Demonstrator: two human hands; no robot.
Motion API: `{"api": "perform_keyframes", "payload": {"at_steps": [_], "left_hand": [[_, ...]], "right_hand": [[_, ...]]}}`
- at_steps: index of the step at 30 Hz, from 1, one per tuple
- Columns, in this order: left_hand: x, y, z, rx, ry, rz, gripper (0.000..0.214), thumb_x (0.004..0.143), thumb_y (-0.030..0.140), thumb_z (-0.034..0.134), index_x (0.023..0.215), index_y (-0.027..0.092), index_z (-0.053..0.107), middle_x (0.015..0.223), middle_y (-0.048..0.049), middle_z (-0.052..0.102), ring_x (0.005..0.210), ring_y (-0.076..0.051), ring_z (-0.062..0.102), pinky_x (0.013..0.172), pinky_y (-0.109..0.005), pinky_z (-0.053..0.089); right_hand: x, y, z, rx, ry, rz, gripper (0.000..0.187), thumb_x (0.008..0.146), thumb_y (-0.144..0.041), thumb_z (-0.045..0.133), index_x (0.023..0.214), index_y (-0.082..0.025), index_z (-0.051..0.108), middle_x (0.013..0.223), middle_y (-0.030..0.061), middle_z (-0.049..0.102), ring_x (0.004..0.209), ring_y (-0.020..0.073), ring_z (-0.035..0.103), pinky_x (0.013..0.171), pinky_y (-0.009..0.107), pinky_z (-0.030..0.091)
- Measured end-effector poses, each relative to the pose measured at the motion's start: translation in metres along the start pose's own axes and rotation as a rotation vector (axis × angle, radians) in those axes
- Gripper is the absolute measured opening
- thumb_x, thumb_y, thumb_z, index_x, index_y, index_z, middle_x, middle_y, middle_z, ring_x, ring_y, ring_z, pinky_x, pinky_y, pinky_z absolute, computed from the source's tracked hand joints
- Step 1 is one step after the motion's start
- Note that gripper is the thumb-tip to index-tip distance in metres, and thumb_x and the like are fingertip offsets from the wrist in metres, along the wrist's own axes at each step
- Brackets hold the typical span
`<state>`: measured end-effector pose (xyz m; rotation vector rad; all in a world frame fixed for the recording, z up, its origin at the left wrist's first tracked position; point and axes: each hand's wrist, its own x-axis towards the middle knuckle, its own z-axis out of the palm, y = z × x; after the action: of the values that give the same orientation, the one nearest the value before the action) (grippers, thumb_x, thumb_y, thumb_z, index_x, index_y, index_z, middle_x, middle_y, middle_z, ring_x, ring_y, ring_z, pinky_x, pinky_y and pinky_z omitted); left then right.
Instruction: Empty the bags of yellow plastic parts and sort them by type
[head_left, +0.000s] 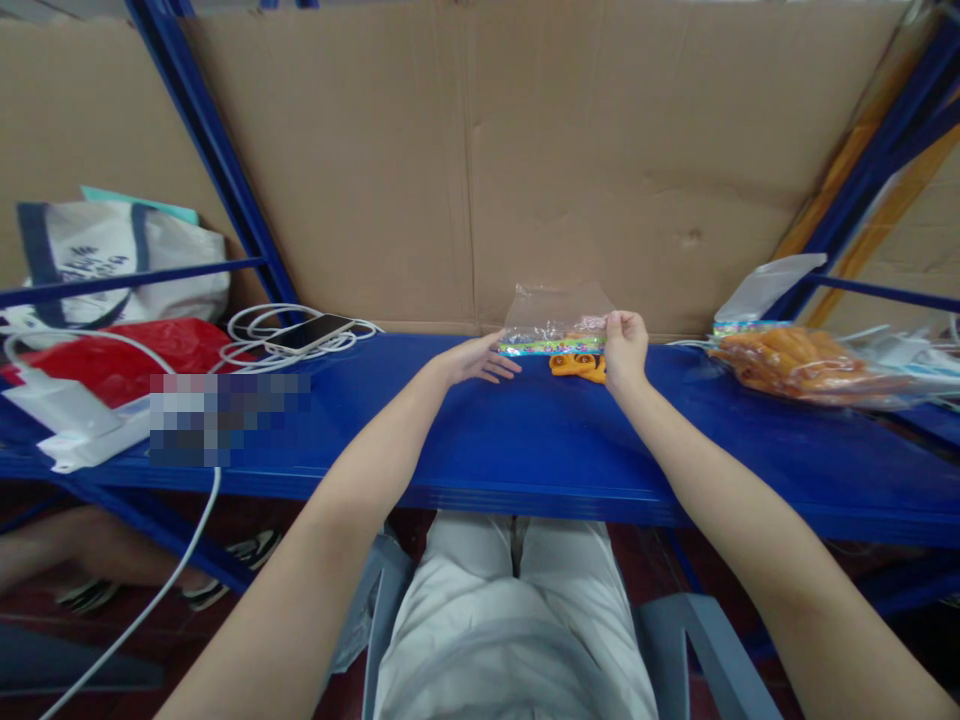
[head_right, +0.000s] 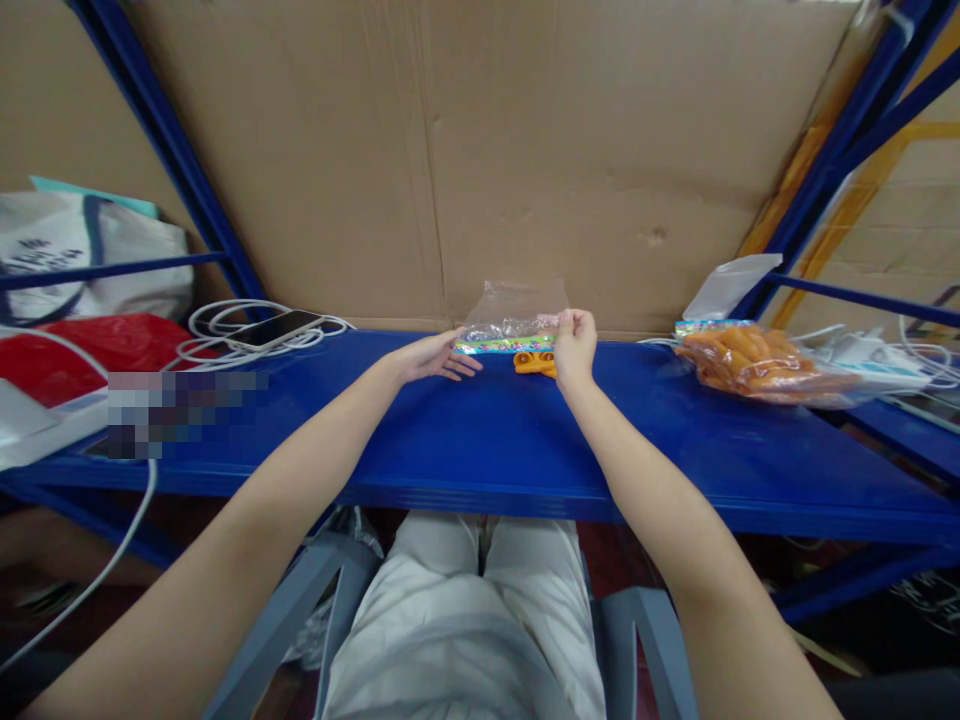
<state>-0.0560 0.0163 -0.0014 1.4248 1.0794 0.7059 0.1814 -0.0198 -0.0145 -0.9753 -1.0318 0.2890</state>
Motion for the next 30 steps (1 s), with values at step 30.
{"api": "perform_keyframes", "payload": {"at_steps": [30], "left_hand": [[-0.001, 0.003, 0.014, -0.111, 0.16, 0.24, 0.013, 0.091, 0.028, 0.069, 0.093, 0.017, 0.062, 0.077, -0.0013, 0.069, 0.048, -0.008, 0.057, 0.055, -0.024, 0.048]], "right_hand": [[-0.003, -0.008, -0.003, 0.251, -0.285, 0.573, 0.017, 0.088, -0.034, 0.065, 0.08, -0.022, 0.056, 0.069, 0.0004, 0.067, 0.062, 0.0157, 0.065, 0.058, 0.027, 0.054]]}}
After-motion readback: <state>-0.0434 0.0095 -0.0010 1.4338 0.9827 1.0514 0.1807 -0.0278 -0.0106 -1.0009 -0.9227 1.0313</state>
